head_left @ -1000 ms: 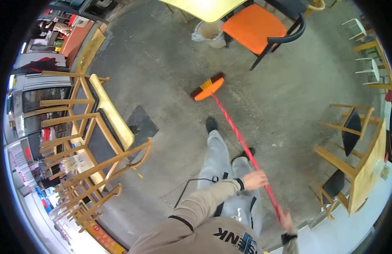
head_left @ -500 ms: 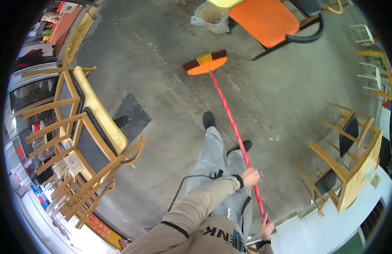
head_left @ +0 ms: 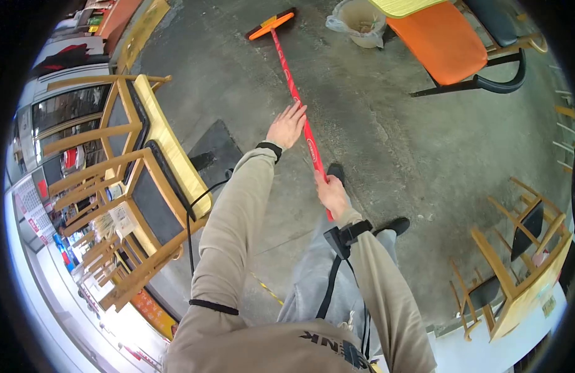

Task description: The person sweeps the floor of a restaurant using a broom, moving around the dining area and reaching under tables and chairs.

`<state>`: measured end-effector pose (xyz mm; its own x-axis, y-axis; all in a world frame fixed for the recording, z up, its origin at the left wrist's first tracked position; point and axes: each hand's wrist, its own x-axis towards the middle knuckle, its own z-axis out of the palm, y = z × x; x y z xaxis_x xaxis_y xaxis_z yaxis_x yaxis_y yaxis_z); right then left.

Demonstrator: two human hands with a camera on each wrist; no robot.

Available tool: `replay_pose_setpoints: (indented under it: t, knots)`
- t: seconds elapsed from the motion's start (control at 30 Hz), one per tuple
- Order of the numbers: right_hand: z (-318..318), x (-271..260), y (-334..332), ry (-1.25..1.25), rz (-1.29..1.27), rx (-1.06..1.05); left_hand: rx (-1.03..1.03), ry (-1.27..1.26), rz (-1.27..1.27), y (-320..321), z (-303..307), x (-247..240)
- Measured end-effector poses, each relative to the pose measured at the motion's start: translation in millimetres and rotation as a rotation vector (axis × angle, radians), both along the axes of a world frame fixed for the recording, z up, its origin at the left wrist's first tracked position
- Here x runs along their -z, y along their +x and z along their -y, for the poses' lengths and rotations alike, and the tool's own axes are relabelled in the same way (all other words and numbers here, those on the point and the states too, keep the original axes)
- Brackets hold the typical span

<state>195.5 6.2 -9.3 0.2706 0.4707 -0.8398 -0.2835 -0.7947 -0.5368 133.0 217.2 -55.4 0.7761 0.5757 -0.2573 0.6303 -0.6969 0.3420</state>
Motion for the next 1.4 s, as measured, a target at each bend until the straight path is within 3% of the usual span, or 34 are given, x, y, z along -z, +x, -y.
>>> replay_pose_setpoints:
  t: [0.1,0.2,0.3,0.4,0.47,0.53,0.57,0.67,0.7,0.73,0.77,0.8,0.9,0.97,1.03,1.07,1.1,1.13,1.17,1.23,1.3,1.33,1.37,1.4]
  knots:
    - [47,-6,19,0.079,-0.131,0.123,0.048,0.022,0.044,14,30,-2]
    - [128,-13,63,0.096,-0.358,0.257,0.135,0.072,0.019,40,106,9]
    - [227,-27,124,-0.031,-0.262,0.081,0.178,0.050,0.101,79,207,6]
    - [366,-29,176,-0.091,-0.159,0.005,0.192,0.004,0.304,121,321,0]
    - [453,-65,201,-0.128,0.089,-0.142,0.222,-0.121,0.425,149,407,-6]
    - [559,-100,219,-0.257,0.187,-0.227,0.366,-0.348,0.389,173,495,-15]
    - [613,-121,220,-0.353,0.198,-0.176,0.456,-0.517,0.362,183,541,-18]
    - [735,-218,213,-0.557,0.194,-0.224,0.626,-0.714,0.216,195,683,-22]
    - [796,-236,198,-0.290,0.568,-0.553,0.658,-0.796,0.044,205,698,-59]
    - [810,-268,199,-0.734,0.227,-0.333,0.687,-0.781,0.071,204,735,-57]
    - [817,-313,204,-0.753,0.281,-0.321,0.720,-0.902,0.187,205,773,-68]
    - [812,-344,198,-0.770,0.322,-0.309,0.758,-0.858,0.162,207,798,-70]
    - [784,-351,216,-0.815,0.398,-0.469,0.619,-0.832,0.097,218,798,-89]
    - [733,-334,234,-0.443,0.608,-0.561,0.550,-0.700,0.127,218,773,-72]
    - [746,-250,254,-0.589,0.560,-0.566,0.518,-0.428,0.185,216,718,-56]
    - [731,-217,269,-0.482,0.594,-0.551,0.381,-0.282,0.302,211,699,-21]
    - [687,-192,277,-0.438,0.617,-0.520,0.286,-0.303,0.195,210,650,-22]
    - [648,-163,290,-0.453,0.611,-0.670,0.201,-0.344,0.188,199,609,-1]
    - [595,-143,291,-0.377,0.553,-0.603,0.023,-0.239,0.264,188,561,-3]
    - [499,-107,281,-0.239,0.487,-0.632,-0.398,-0.228,0.048,166,480,-27]
    - [425,-66,264,-0.037,0.490,-0.766,-0.488,-0.096,-0.014,129,422,-25]
    - [395,-48,249,0.113,0.485,-0.721,-0.399,0.022,0.026,107,401,-28]
    - [352,-58,232,0.170,0.439,-0.751,-0.405,0.036,0.051,86,387,-31]
    - [329,-35,218,0.251,0.371,-0.747,-0.410,0.052,0.073,69,379,-33]
